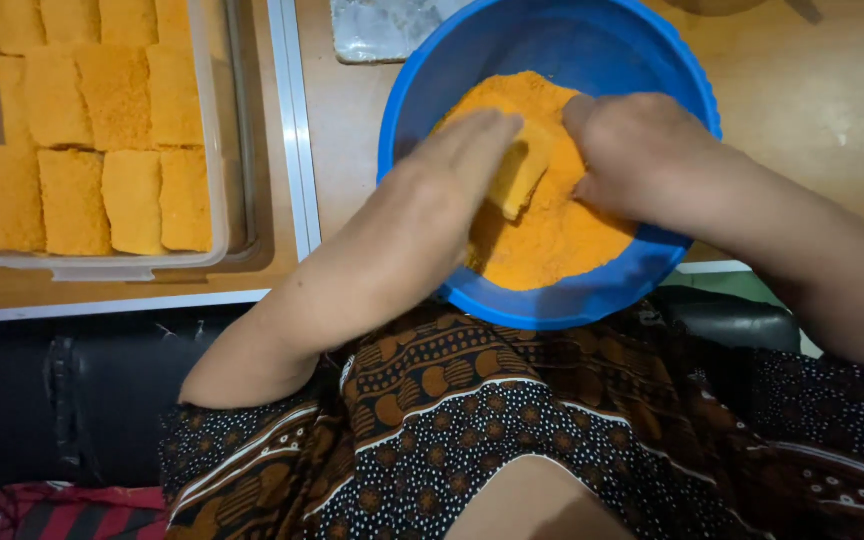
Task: Coating rolls of pastry dough in egg wash and then in breadcrumbs.
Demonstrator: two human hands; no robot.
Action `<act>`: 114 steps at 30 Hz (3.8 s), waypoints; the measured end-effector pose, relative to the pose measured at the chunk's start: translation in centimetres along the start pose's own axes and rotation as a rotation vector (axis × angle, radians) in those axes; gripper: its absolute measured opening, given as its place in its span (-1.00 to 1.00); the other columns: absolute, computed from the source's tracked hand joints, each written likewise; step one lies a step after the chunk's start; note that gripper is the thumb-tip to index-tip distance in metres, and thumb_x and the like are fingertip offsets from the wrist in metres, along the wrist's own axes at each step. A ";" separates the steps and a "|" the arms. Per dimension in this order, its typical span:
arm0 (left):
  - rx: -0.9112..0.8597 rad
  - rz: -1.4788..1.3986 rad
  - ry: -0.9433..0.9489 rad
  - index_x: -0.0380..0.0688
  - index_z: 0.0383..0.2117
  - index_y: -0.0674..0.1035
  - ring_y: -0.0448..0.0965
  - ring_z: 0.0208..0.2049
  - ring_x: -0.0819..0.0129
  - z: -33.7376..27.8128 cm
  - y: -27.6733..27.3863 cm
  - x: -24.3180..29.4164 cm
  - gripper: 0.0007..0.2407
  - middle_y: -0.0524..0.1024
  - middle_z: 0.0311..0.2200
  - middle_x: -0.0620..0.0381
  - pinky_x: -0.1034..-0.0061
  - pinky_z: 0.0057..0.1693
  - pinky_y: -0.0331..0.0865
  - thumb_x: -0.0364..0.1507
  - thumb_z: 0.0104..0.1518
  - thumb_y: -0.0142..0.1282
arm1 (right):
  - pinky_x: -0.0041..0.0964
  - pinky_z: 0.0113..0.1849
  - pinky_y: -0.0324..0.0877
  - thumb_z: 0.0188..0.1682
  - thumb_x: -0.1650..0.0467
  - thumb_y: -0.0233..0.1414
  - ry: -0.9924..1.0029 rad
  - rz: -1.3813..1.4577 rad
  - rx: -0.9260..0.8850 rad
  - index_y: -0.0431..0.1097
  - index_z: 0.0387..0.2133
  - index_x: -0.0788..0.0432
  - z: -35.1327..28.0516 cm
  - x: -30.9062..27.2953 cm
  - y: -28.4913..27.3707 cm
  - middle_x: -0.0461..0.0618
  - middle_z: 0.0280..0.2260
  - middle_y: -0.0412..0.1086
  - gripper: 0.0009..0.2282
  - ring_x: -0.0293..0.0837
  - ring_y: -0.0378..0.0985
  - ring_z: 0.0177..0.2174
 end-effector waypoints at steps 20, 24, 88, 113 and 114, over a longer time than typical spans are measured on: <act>0.215 -0.290 -0.060 -0.31 0.22 0.33 0.48 0.23 -0.04 -0.7 -1.6 -2.9 -0.69 0.39 0.18 -0.18 0.37 0.33 0.42 -0.72 0.37 -0.09 | -0.09 -0.40 0.45 -0.04 0.38 0.13 -0.214 0.316 0.107 0.46 -0.01 0.13 -2.6 -4.0 -7.8 0.11 -0.37 0.53 -0.69 0.02 0.59 -0.48; 0.227 -0.261 -0.052 -0.27 0.20 0.35 0.50 0.21 -0.02 -0.7 -1.1 -2.7 -0.72 0.41 0.17 -0.14 0.40 0.31 0.45 -0.72 0.42 -0.07 | -0.04 -0.31 0.45 -0.08 0.27 0.19 -0.116 0.067 0.004 0.39 -0.07 0.19 -3.8 -3.9 -6.1 0.14 -0.34 0.49 -0.64 0.10 0.58 -0.35; 0.314 -1.016 -0.130 -0.25 0.33 0.23 0.25 0.33 0.32 0.9 -0.9 -6.0 -0.60 0.32 0.28 -0.04 0.49 0.45 0.12 -0.16 0.64 -0.37 | 0.38 0.19 0.02 -0.06 0.03 0.01 -0.491 0.004 0.266 0.08 0.32 0.32 -1.1 -7.5 -4.6 0.47 0.30 0.04 -0.22 0.39 0.08 0.28; 0.430 -0.997 -0.050 -0.21 0.29 0.30 0.28 0.30 0.38 0.3 -1.3 -6.3 -0.63 0.37 0.23 0.07 0.52 0.48 0.08 -0.18 0.66 -0.38 | 0.24 0.21 0.10 -0.48 0.16 0.22 -0.898 0.011 0.295 0.49 -0.18 0.08 -2.0 -15.1 -5.9 0.19 -0.22 0.40 -0.48 0.25 0.37 0.01; 0.432 -0.996 -0.044 -0.21 0.29 0.30 0.28 0.30 0.38 0.4 -1.2 -6.4 -0.63 0.37 0.23 0.07 0.52 0.48 0.08 -0.18 0.66 -0.38 | 0.24 0.21 0.10 -0.48 0.16 0.22 -0.898 0.004 0.296 0.49 -0.18 0.08 -1.8 -15.6 -6.5 0.19 -0.22 0.40 -0.48 0.25 0.37 0.01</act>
Point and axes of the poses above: each hand's wrist, its own z-axis towards the middle knuckle, its own y-axis out of the palm, x = y × z, the point moved 10 cm from there along z, towards the middle knuckle
